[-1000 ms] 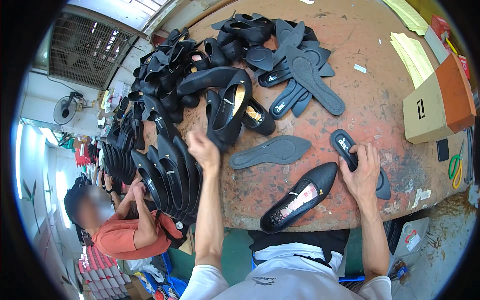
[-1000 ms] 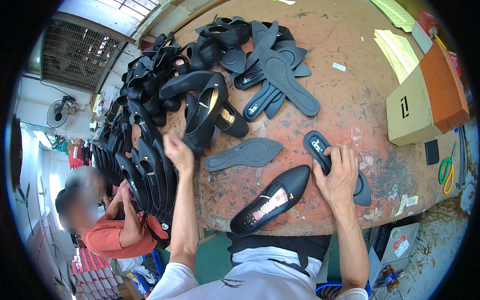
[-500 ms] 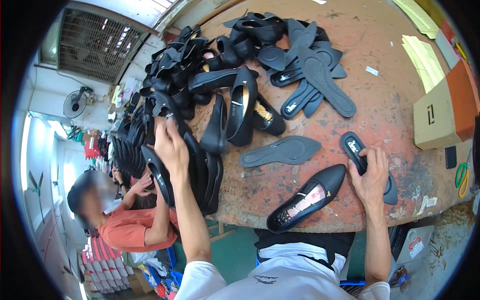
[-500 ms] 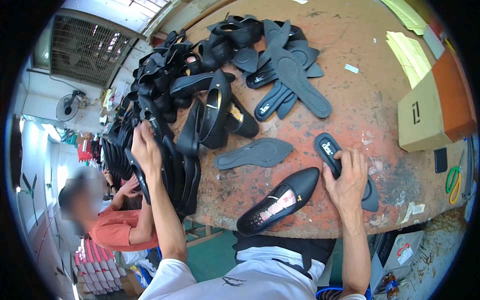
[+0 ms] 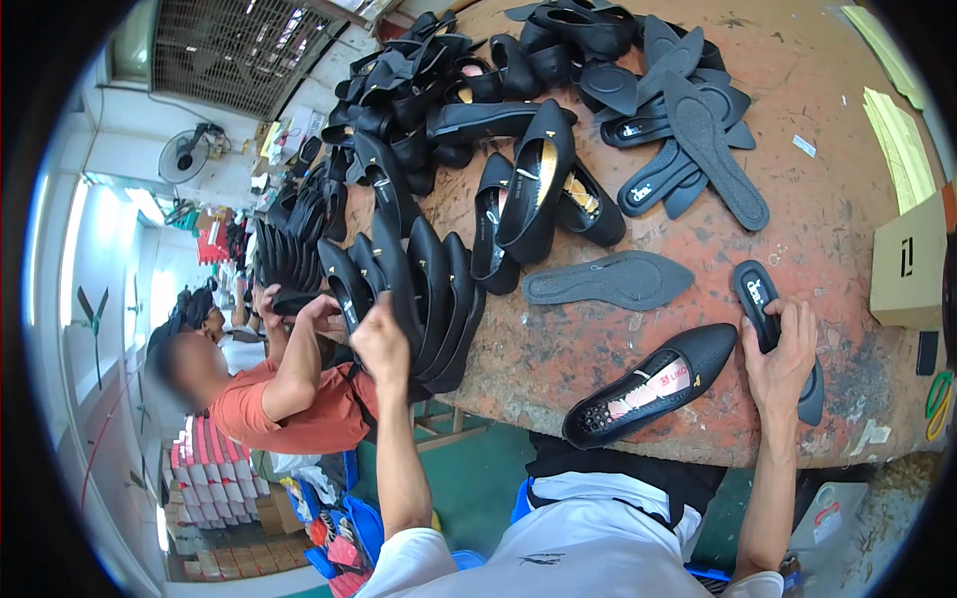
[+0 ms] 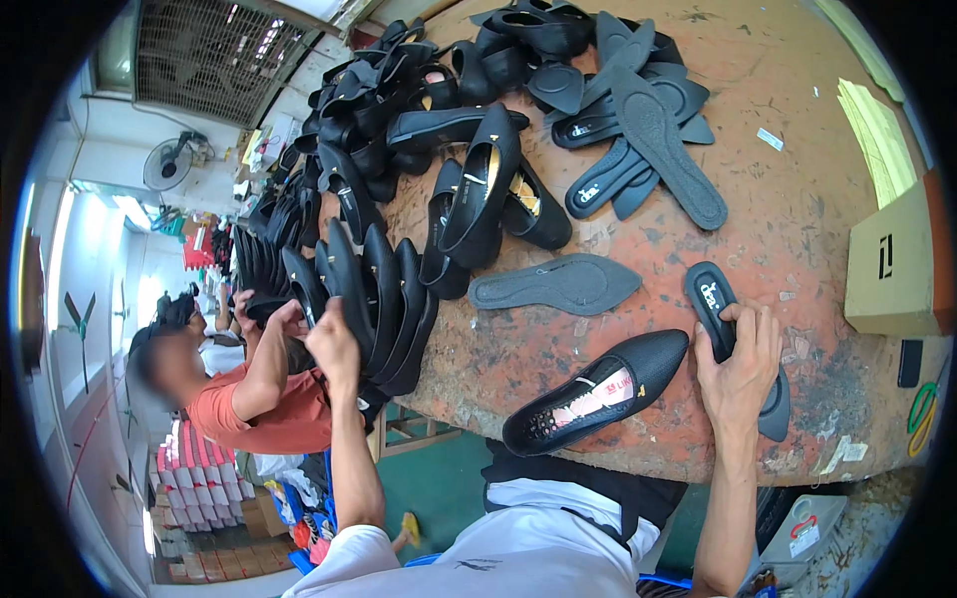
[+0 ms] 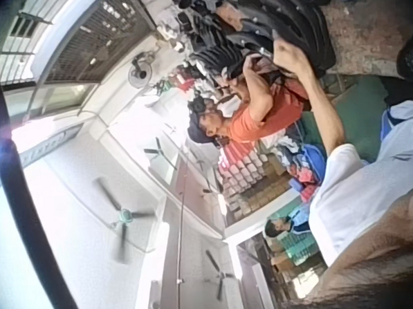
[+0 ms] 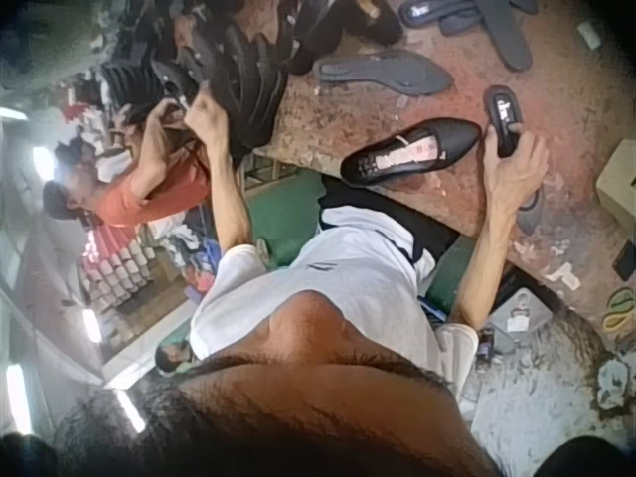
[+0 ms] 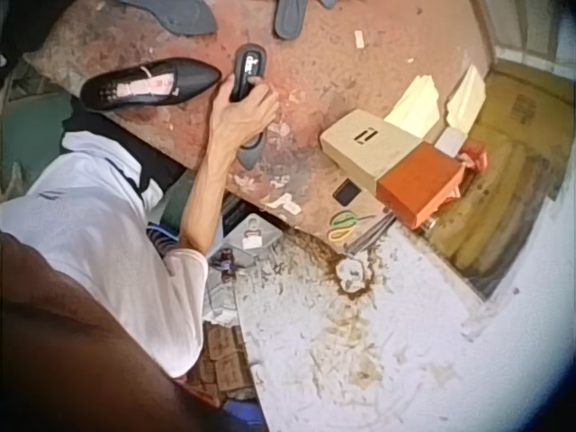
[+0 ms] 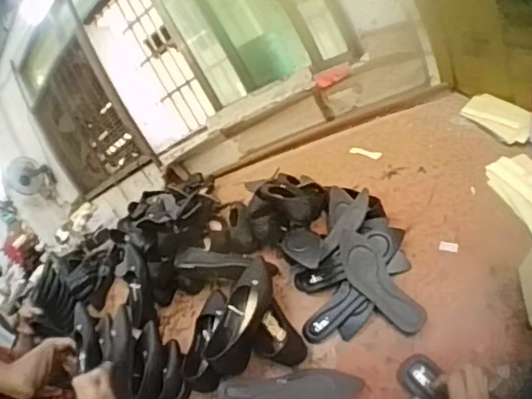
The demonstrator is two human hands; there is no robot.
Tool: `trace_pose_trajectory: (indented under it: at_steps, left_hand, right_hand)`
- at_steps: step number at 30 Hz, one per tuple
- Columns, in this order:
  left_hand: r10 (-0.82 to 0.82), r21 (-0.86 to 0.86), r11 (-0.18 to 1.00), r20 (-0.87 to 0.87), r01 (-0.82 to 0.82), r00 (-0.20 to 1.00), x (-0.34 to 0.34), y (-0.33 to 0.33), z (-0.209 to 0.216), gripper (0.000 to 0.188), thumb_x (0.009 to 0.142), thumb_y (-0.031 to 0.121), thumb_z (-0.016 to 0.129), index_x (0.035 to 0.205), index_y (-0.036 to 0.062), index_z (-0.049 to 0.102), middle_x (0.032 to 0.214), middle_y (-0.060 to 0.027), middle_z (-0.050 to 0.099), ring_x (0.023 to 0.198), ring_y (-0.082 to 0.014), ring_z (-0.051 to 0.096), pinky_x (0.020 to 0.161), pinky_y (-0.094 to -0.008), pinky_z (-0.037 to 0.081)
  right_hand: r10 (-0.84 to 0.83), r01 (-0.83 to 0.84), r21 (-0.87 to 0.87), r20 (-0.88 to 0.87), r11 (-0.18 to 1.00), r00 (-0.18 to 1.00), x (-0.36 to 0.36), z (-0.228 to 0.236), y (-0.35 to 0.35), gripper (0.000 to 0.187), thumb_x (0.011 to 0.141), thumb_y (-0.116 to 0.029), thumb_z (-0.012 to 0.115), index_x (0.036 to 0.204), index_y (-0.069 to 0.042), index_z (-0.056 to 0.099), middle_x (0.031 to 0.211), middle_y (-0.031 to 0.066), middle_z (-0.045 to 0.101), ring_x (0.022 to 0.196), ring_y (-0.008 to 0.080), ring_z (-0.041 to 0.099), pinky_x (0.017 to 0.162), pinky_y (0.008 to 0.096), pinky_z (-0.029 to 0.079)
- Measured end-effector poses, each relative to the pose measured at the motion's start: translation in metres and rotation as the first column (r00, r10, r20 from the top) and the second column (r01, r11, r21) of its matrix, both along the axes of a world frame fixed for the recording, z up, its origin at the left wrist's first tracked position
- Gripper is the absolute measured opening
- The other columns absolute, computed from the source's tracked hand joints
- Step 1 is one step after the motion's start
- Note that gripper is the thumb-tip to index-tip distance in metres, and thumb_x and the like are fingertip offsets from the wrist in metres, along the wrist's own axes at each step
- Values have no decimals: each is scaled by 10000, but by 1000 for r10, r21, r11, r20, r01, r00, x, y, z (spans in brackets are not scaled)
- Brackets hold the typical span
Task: The person inserts insoles into shoes by hand and presses them into place.
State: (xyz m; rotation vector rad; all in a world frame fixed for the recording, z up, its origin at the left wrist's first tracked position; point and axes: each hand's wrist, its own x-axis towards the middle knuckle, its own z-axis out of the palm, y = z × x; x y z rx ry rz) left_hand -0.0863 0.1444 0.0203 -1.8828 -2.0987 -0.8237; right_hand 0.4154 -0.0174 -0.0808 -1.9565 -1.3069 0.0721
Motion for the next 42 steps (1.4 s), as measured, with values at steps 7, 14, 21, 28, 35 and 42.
trace_pose_trajectory:
  at_steps: [7,14,21,28,35,42]
  left_hand:
    - [-83,-107,987,322,124,943,-50,26,37,702,1146,533,533,693,0,589,657,71,508,619,-53,374,537,-305,314]
    - [-70,-1,997,-150,71,986,-8,9,30,516,1126,352,616,798,-37,701,585,-194,553,515,-150,499,544,-381,412]
    - [-439,192,888,79,418,895,104,61,59,318,1109,156,556,882,-37,670,767,-140,634,699,-267,650,672,-386,504]
    - [-667,-54,739,-199,672,718,207,274,49,339,1117,302,546,1068,11,713,991,-251,734,979,-466,697,855,-543,534]
    - [-591,-316,790,-165,525,790,190,344,35,508,1111,472,526,1105,9,736,1005,-296,744,1019,-496,708,893,-562,543]
    - [-700,-152,713,-90,685,709,260,376,36,497,1116,440,520,1124,-5,741,1034,-307,722,1029,-500,691,903,-559,528]
  right_hand:
    - [3,-4,-27,-16,1000,1000,1,0,0,336,795,-70,820,1070,-40,628,1131,140,630,1069,371,611,928,487,467]
    - [-7,6,-15,-40,1000,999,1,3,1,333,784,-84,824,1051,-45,628,1100,149,621,1031,387,608,897,492,465]
    - [-4,4,0,0,1000,1000,1,7,2,332,785,-110,833,1040,-50,629,1103,151,624,1027,383,604,891,489,463]
    - [-1,0,-34,-13,999,1000,0,8,4,333,780,-112,841,1030,-45,631,1126,157,631,1041,386,606,909,495,463]
    - [-42,41,-70,-5,997,999,-1,9,8,329,763,-105,839,1004,-51,623,1118,158,637,1024,387,608,886,496,465]
    - [-45,47,-107,24,993,999,-1,12,12,325,754,-120,832,990,-52,619,1118,157,631,1004,383,602,871,492,460]
